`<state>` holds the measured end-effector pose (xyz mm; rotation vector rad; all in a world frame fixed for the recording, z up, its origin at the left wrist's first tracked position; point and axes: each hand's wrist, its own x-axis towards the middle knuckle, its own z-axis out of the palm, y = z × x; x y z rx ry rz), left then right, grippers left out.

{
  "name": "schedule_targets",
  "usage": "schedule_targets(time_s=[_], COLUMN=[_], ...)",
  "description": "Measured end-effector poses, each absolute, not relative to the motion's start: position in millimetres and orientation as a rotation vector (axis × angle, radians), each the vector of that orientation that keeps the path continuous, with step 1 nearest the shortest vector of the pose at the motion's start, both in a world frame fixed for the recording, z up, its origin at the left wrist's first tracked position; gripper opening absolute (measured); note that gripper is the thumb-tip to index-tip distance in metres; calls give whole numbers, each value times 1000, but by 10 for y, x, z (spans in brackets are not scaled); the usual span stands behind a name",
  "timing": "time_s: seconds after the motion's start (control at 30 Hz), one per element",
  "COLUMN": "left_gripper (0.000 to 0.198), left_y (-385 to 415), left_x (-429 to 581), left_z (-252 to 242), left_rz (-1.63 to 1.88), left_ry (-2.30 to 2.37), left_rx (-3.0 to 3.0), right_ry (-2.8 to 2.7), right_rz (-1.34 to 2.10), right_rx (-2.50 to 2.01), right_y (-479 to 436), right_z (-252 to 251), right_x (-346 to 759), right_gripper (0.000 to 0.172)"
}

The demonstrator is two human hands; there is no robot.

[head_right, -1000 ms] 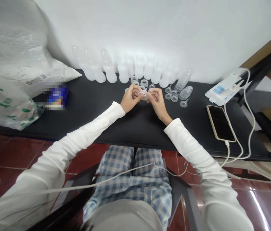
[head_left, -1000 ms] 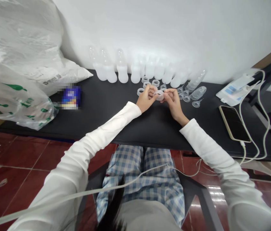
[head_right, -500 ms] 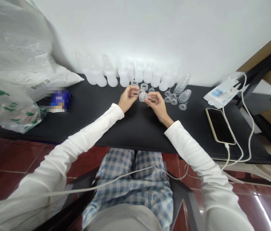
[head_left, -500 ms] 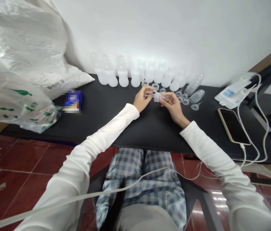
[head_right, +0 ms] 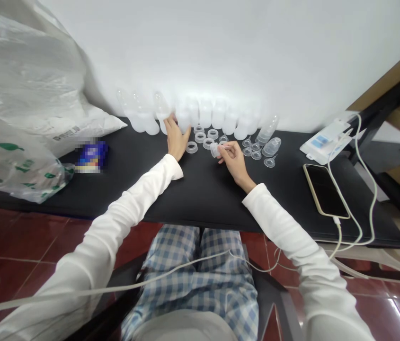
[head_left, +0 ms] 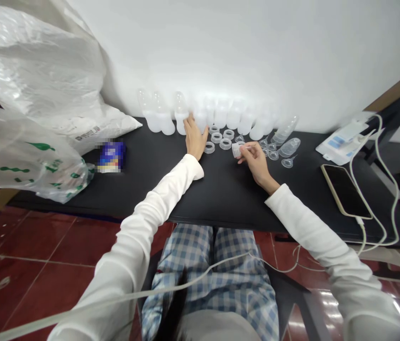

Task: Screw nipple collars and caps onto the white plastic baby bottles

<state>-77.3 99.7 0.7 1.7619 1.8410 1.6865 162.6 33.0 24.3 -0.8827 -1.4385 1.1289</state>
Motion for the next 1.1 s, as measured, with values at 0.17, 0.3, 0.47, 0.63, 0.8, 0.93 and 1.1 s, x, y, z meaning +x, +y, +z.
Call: schedule_targets(time_s=[0.17, 0.3, 0.47, 0.63, 0.8, 0.93, 1.1], left_gripper=[59, 46, 44, 46, 49, 50, 46], left_y=[1074, 1066, 870, 503, 286, 297, 307], left_x=[-798, -803, -761, -770, -831, -832, -810], left_z=[-51, -81, 20, 193, 298, 303, 324], left_rz=[1662, 1723, 1715, 1545, 1307, 1249, 1331], left_ry=[1960, 1997, 1977, 1787, 1464, 1366, 1248], left_rx=[1683, 1703, 1838, 2201, 2538, 2582, 2491], right_ry=[-1442, -1445, -1528, -1491, -1447, -1460, -1531], right_rz=[1117, 1094, 1011, 990, 1016, 1060, 1078], right_rx=[-869, -868, -886, -882, -851, -827, -778], right_y=[353, 387, 470, 511, 470, 408, 343], right_z=[219, 184, 124, 129, 193, 251, 308], right_x=[1642, 1676, 1736, 1766, 1754, 1737, 1746], right_gripper=[53, 53, 50, 52, 53, 52, 47])
